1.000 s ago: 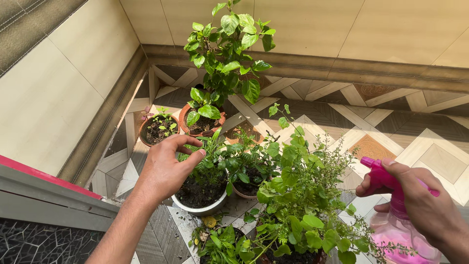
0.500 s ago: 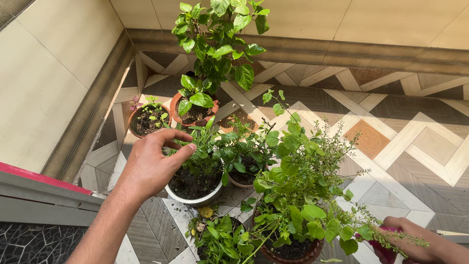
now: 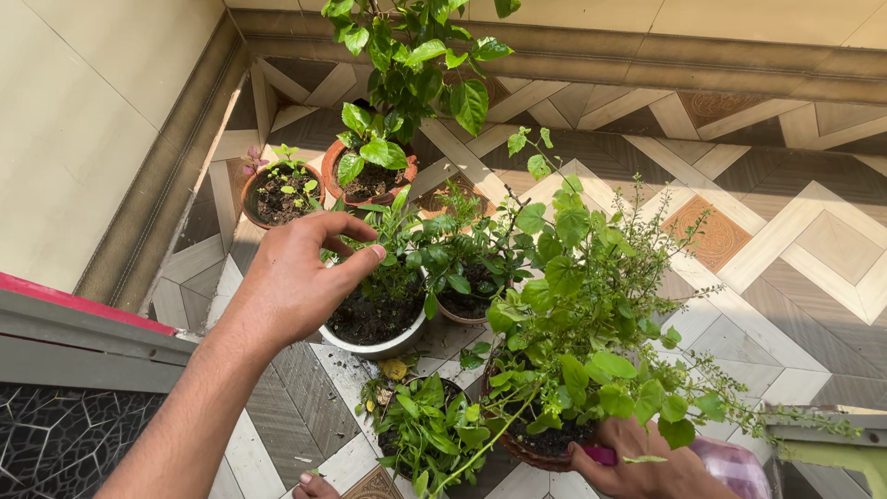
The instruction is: The person sprays water on multiple potted plants using a spray bottle and plucks leaves from a plant by hand.
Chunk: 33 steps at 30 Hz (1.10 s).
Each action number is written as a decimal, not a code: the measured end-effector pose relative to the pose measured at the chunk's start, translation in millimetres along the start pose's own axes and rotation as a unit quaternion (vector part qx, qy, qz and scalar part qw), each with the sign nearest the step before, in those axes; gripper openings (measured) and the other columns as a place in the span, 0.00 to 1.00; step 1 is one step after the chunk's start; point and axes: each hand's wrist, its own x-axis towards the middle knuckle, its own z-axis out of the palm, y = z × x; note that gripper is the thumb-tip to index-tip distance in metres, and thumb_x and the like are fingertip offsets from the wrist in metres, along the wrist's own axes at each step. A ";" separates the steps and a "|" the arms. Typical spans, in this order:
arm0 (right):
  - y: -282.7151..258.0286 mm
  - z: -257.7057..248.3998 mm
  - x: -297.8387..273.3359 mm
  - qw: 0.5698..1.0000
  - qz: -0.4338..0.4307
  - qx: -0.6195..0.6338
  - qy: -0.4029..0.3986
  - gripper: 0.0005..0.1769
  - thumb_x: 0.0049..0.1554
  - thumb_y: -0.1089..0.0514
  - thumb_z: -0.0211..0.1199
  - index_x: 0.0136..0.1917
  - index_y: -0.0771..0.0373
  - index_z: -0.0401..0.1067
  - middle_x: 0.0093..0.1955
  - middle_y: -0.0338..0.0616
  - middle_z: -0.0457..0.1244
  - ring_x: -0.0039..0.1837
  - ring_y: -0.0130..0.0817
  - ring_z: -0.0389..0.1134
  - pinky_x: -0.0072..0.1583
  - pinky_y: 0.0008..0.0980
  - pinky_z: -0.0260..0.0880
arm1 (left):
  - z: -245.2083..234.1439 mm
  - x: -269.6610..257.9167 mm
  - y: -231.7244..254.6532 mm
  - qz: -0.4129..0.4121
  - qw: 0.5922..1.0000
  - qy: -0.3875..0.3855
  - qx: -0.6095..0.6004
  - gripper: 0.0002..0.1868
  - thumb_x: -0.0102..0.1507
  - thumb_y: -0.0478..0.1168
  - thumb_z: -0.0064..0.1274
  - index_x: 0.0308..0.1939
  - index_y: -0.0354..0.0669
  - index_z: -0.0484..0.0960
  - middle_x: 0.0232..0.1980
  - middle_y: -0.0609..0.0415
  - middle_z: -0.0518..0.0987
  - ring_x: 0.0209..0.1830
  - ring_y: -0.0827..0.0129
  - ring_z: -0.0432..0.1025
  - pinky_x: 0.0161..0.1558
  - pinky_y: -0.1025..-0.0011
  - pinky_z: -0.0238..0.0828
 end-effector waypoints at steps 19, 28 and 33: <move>4.8 -54.9 -9.2 0.988 -0.054 -0.142 0.032 0.30 0.58 0.46 0.52 0.74 0.35 0.63 0.66 0.45 0.64 0.61 0.48 0.65 0.60 0.44 0.67 | 92.7 -12.1 -56.9 -0.025 0.983 -0.153 0.101 0.22 0.59 0.55 0.59 0.49 0.46 0.87 0.50 0.48 0.86 0.52 0.56 0.80 0.58 0.60 0.73; -45.0 -109.3 7.9 0.919 0.231 0.315 0.045 0.24 0.60 0.33 0.56 0.61 0.45 0.77 0.44 0.49 0.74 0.49 0.44 0.76 0.56 0.44 0.74 | 132.1 -57.5 -77.9 -0.114 0.958 -0.231 0.128 0.20 0.62 0.51 0.55 0.54 0.48 0.84 0.53 0.49 0.85 0.55 0.55 0.79 0.60 0.59 0.73; -23.9 -80.5 13.9 0.912 0.209 0.353 0.017 0.26 0.59 0.31 0.55 0.54 0.50 0.80 0.44 0.43 0.76 0.50 0.38 0.77 0.56 0.41 0.75 | 123.3 -53.9 -80.5 -0.191 0.935 -0.254 0.159 0.19 0.64 0.51 0.53 0.56 0.54 0.84 0.54 0.48 0.85 0.57 0.55 0.79 0.63 0.57 0.73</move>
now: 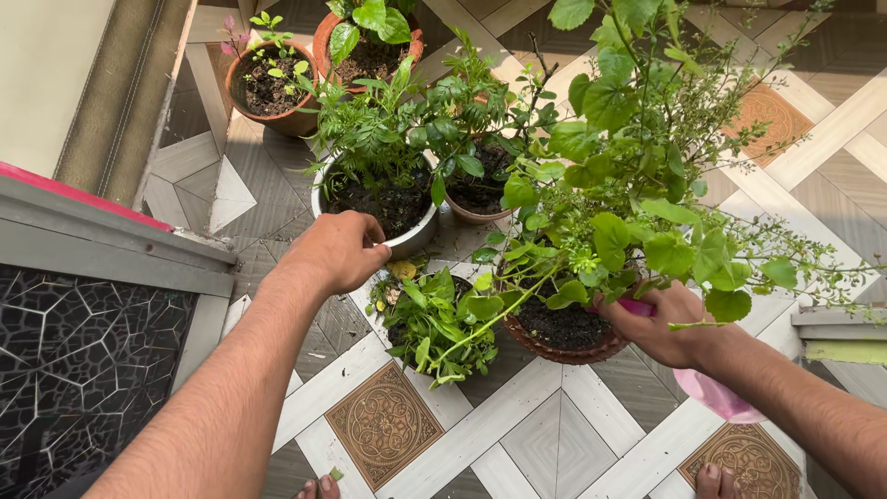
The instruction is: The person sprays water on multiple potted plants using a spray bottle and plucks leaves from a plant by hand.
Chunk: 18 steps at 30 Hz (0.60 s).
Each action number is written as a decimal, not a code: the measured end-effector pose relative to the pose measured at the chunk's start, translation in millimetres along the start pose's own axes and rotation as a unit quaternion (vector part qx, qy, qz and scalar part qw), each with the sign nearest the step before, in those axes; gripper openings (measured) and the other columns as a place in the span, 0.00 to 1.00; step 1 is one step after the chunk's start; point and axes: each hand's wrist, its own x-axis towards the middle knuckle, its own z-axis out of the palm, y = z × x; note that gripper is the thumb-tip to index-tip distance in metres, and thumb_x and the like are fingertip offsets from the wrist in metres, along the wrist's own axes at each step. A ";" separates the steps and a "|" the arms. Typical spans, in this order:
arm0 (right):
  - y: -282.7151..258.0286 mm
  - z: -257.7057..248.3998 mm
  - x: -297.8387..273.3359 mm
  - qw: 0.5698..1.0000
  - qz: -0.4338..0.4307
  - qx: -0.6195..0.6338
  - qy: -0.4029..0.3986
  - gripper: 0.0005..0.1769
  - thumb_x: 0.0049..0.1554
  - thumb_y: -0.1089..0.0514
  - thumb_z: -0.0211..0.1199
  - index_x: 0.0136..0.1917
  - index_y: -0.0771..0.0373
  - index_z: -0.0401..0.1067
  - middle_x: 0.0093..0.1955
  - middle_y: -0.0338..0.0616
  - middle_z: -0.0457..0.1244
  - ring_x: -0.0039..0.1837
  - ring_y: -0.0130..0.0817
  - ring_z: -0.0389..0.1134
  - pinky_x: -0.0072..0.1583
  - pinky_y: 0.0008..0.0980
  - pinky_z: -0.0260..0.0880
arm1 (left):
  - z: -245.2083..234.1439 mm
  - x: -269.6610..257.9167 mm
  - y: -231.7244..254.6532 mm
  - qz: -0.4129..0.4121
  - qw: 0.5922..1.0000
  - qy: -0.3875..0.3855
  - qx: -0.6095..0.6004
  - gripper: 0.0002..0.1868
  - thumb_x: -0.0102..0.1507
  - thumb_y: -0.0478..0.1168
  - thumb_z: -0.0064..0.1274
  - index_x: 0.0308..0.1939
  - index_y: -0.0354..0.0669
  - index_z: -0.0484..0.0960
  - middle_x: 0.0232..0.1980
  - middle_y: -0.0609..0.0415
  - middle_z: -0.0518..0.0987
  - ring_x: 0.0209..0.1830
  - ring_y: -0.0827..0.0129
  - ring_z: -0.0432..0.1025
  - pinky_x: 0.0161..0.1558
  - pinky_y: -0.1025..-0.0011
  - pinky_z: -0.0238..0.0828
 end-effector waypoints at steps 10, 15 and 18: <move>45.0 9.2 0.3 0.993 0.025 -0.039 0.107 0.31 0.56 0.31 0.58 0.53 0.57 0.82 0.48 0.54 0.69 0.51 0.47 0.70 0.57 0.43 0.70 | 18.6 3.5 -15.4 -0.016 0.999 -0.018 0.027 0.21 0.63 0.51 0.54 0.58 0.52 0.82 0.60 0.53 0.82 0.62 0.60 0.75 0.67 0.58 0.68; 28.0 3.4 -14.5 0.992 0.116 0.021 0.034 0.31 0.57 0.33 0.54 0.56 0.58 0.81 0.48 0.52 0.71 0.53 0.45 0.73 0.59 0.43 0.75 | 26.7 -4.2 -22.2 -0.059 0.998 -0.030 0.020 0.22 0.64 0.51 0.55 0.61 0.52 0.81 0.60 0.49 0.81 0.63 0.58 0.75 0.68 0.58 0.68; 37.7 10.1 -24.2 0.994 0.087 -0.046 0.058 0.29 0.56 0.33 0.57 0.57 0.54 0.80 0.47 0.52 0.71 0.51 0.47 0.75 0.57 0.44 0.73 | 32.8 -2.9 -25.4 -0.073 0.997 -0.038 0.007 0.21 0.64 0.51 0.55 0.60 0.55 0.81 0.61 0.50 0.81 0.64 0.60 0.74 0.69 0.58 0.66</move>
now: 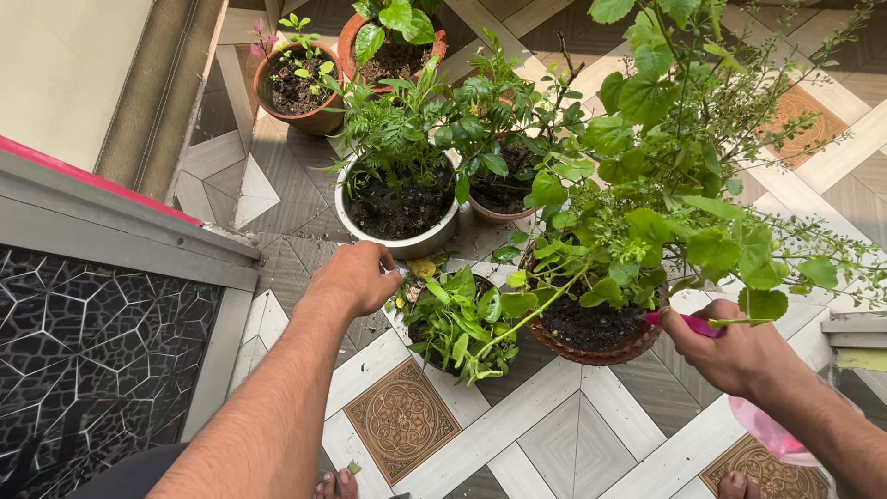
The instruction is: The person sprays water on multiple potted plants using a spray bottle and plucks leaves from a plant by hand.
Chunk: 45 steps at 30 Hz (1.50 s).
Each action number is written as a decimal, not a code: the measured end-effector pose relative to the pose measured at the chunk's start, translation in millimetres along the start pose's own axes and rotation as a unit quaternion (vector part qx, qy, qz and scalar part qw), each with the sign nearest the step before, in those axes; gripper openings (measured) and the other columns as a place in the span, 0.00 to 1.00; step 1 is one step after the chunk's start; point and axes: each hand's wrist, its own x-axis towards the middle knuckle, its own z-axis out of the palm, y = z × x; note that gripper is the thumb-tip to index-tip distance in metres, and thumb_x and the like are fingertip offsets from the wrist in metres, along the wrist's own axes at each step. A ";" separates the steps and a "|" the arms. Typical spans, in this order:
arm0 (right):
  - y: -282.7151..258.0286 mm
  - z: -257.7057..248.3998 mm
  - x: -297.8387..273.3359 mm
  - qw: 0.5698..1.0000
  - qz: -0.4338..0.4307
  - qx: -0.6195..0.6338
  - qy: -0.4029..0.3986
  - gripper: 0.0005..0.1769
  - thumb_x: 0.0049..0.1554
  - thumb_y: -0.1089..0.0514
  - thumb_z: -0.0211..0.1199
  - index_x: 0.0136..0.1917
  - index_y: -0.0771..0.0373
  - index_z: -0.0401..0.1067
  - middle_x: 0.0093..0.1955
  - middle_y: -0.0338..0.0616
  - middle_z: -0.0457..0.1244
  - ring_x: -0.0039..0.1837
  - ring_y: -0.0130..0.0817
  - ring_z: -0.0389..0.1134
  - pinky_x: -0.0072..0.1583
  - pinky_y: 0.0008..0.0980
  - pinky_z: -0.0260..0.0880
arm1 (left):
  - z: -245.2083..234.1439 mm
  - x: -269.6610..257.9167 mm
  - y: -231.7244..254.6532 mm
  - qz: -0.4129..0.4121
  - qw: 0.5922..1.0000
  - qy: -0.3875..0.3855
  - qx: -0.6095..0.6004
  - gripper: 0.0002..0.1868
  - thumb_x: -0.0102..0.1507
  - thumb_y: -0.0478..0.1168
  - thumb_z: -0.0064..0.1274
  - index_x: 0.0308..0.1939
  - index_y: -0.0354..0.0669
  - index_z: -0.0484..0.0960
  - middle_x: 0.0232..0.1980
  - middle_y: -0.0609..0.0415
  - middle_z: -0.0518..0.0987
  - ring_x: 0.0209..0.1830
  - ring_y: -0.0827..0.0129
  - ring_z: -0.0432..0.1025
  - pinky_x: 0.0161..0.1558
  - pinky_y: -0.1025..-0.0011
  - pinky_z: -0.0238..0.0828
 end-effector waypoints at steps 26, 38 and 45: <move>-33.4 19.6 -43.1 0.893 0.212 0.393 0.052 0.35 0.65 0.37 0.54 0.41 0.73 0.79 0.36 0.53 0.71 0.38 0.38 0.72 0.41 0.39 0.74 | 37.1 -29.0 0.5 -0.094 0.983 0.019 -0.157 0.23 0.63 0.51 0.55 0.63 0.57 0.80 0.58 0.54 0.83 0.63 0.63 0.76 0.69 0.59 0.66; -22.8 14.6 -37.2 0.844 0.216 0.478 0.112 0.31 0.68 0.41 0.48 0.44 0.71 0.76 0.38 0.50 0.70 0.39 0.35 0.71 0.42 0.36 0.70 | 64.1 -9.0 -28.3 -0.124 0.969 0.032 -0.211 0.22 0.63 0.49 0.56 0.60 0.51 0.81 0.57 0.51 0.84 0.60 0.63 0.78 0.67 0.62 0.69; 4.3 26.9 -19.1 0.863 0.178 0.467 0.077 0.33 0.70 0.39 0.48 0.45 0.73 0.75 0.39 0.53 0.70 0.41 0.43 0.72 0.40 0.40 0.67 | 58.9 12.1 -48.5 -0.083 0.974 0.061 -0.201 0.24 0.61 0.48 0.57 0.60 0.48 0.80 0.58 0.51 0.83 0.59 0.63 0.78 0.66 0.64 0.71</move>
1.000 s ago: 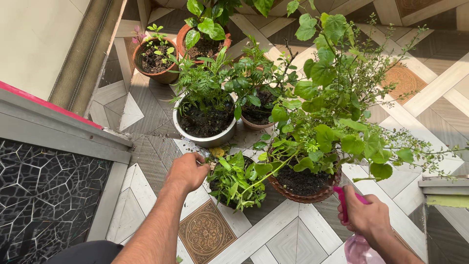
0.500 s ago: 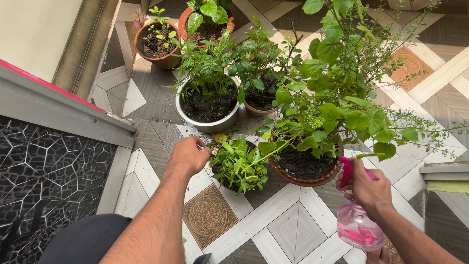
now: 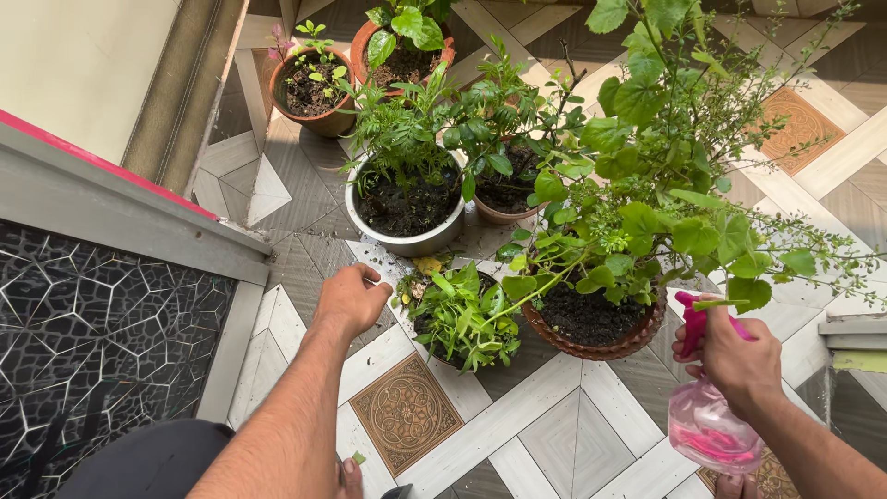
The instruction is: The person sprays water on multiple potted plants using a spray bottle and plucks leaves from a plant by hand.
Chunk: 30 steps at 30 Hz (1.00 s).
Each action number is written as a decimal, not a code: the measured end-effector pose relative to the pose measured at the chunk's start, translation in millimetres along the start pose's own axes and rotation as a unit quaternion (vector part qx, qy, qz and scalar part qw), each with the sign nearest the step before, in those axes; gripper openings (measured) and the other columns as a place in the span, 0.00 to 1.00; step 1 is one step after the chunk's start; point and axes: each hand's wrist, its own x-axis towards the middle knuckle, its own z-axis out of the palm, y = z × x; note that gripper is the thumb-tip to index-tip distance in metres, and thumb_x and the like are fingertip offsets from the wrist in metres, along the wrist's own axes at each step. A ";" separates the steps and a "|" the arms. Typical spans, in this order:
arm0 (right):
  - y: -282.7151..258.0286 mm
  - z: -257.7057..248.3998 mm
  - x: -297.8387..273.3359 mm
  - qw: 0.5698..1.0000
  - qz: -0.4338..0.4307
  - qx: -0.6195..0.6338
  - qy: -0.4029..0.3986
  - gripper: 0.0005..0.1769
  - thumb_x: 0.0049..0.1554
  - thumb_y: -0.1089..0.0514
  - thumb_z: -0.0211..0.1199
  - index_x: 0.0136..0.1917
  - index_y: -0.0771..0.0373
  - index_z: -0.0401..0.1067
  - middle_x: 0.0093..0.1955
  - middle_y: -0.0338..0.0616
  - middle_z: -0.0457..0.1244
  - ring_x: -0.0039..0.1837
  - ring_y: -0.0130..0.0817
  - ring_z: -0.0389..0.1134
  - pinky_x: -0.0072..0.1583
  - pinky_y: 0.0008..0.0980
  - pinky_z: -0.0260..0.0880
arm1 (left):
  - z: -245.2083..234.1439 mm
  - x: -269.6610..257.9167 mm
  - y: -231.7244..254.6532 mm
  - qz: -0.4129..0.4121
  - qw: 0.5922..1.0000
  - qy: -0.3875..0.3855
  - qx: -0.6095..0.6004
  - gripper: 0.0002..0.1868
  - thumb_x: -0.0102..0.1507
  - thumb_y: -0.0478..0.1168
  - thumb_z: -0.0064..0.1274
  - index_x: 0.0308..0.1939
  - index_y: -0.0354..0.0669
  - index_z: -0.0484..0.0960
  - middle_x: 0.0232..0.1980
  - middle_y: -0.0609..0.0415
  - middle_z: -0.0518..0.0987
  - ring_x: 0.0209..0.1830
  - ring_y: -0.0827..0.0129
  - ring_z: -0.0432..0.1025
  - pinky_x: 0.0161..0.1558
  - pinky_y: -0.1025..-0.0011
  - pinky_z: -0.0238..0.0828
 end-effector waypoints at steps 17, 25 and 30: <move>-17.9 -6.5 1.6 0.995 -0.006 -0.098 -0.022 0.32 0.68 0.39 0.51 0.48 0.71 0.78 0.39 0.55 0.72 0.40 0.43 0.72 0.42 0.43 0.73 | -22.5 -4.0 2.6 -0.007 1.000 0.012 0.024 0.23 0.62 0.48 0.56 0.61 0.50 0.81 0.58 0.53 0.83 0.61 0.64 0.77 0.68 0.63 0.68; -6.8 -4.0 6.4 0.999 0.008 -0.027 -0.025 0.37 0.71 0.36 0.49 0.46 0.74 0.78 0.40 0.58 0.71 0.40 0.46 0.72 0.44 0.45 0.73 | -20.4 -12.6 15.4 0.014 1.000 -0.002 0.014 0.24 0.62 0.48 0.55 0.62 0.51 0.80 0.58 0.55 0.83 0.60 0.64 0.77 0.67 0.63 0.69; -9.1 -4.9 15.6 0.997 0.004 0.072 -0.024 0.34 0.69 0.35 0.48 0.47 0.69 0.74 0.40 0.53 0.70 0.41 0.39 0.72 0.44 0.41 0.72 | -21.0 -5.1 27.5 0.075 0.997 0.024 0.001 0.24 0.60 0.47 0.57 0.60 0.49 0.80 0.59 0.54 0.82 0.60 0.63 0.76 0.66 0.63 0.69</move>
